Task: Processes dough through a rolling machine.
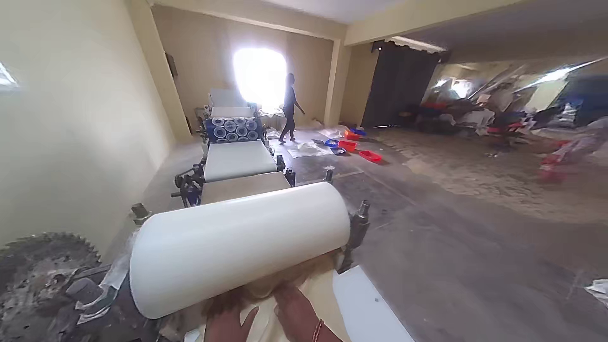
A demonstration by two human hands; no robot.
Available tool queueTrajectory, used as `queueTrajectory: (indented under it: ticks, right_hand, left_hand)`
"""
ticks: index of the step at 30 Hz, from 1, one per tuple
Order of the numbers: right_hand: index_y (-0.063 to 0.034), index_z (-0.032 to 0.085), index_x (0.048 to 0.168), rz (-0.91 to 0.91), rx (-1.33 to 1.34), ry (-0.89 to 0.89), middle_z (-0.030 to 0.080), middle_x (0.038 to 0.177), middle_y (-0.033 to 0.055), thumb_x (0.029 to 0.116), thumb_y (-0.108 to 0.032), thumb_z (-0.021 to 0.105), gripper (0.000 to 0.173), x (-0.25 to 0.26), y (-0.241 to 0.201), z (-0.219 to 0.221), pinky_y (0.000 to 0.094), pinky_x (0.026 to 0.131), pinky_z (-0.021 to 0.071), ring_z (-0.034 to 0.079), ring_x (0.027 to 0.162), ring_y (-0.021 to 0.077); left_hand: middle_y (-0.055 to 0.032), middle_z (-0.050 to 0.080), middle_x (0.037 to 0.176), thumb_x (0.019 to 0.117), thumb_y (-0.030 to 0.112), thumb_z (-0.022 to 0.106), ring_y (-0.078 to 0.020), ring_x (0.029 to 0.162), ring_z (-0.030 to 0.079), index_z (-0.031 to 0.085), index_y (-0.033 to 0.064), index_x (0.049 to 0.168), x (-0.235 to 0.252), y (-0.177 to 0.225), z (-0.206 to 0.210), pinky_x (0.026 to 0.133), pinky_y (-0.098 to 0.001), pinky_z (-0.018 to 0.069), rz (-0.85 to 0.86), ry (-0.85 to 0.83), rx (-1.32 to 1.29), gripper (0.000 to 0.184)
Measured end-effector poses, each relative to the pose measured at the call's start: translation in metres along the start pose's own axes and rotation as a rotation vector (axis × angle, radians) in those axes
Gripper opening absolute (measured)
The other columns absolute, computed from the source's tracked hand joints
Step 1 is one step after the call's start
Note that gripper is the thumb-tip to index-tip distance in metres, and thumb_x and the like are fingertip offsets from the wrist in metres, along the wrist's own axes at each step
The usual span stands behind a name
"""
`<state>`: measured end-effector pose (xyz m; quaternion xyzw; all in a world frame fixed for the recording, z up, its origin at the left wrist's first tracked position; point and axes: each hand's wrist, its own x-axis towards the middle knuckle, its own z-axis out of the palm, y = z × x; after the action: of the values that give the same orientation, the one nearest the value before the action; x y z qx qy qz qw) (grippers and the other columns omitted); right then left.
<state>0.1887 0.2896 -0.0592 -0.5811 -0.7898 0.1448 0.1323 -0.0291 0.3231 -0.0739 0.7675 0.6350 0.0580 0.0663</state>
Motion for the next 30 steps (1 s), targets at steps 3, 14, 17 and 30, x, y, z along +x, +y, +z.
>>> queueTrajectory:
  ticks: [3,14,17,30]
  right_hand:
    - [-0.007,0.056,0.145,-0.004,0.061,-0.069,0.053,0.153,0.0092,0.1083,-0.045,0.037,0.056,0.008,0.004,0.001,0.0438,0.126,0.024,0.04,0.148,0.0222]
    - [-0.0081,0.039,0.157,0.081,0.028,-0.102,0.028,0.168,0.0099,0.0967,-0.075,0.039,0.09,0.032,-0.001,0.012,0.0566,0.128,0.0067,0.017,0.158,0.0252]
    - [-0.0096,0.039,0.158,0.095,0.026,-0.083,0.03,0.168,0.0095,0.0973,-0.074,0.039,0.088,0.035,-0.001,0.012,0.0566,0.128,0.0045,0.018,0.158,0.0252]
    - [0.0031,0.062,0.134,0.528,0.092,0.138,0.057,0.144,0.0232,0.093,-0.039,0.069,0.059,0.046,0.007,-0.014,0.0492,0.118,0.0379,0.05,0.139,0.0355]
  left_hand:
    - [-0.0263,0.056,0.144,0.0931,0.076,0.043,-0.0482,0.141,0.044,0.063,0.0008,0.136,0.001,0.0,-0.004,0.117,-0.065,0.0307,0.005,-0.03,0.006,0.089]
    - [-0.04,0.053,0.136,0.1011,0.041,0.056,-0.0578,0.128,0.05,0.066,-0.0079,0.124,-0.017,-0.002,-0.011,0.105,-0.0667,0.0427,-0.111,0.175,-0.16,0.054]
    - [-0.0448,0.048,0.137,0.1003,0.041,0.057,-0.0614,0.132,0.044,0.056,-0.0155,0.131,-0.018,-0.015,-0.01,0.105,-0.0711,0.0383,-0.375,0.197,-0.174,0.064]
    - [-0.0356,0.059,0.132,0.0988,0.015,0.062,-0.0489,0.127,0.056,0.056,-0.0087,0.136,-0.016,-0.009,-0.036,0.109,-0.062,0.0412,-0.275,0.202,-0.767,0.045]
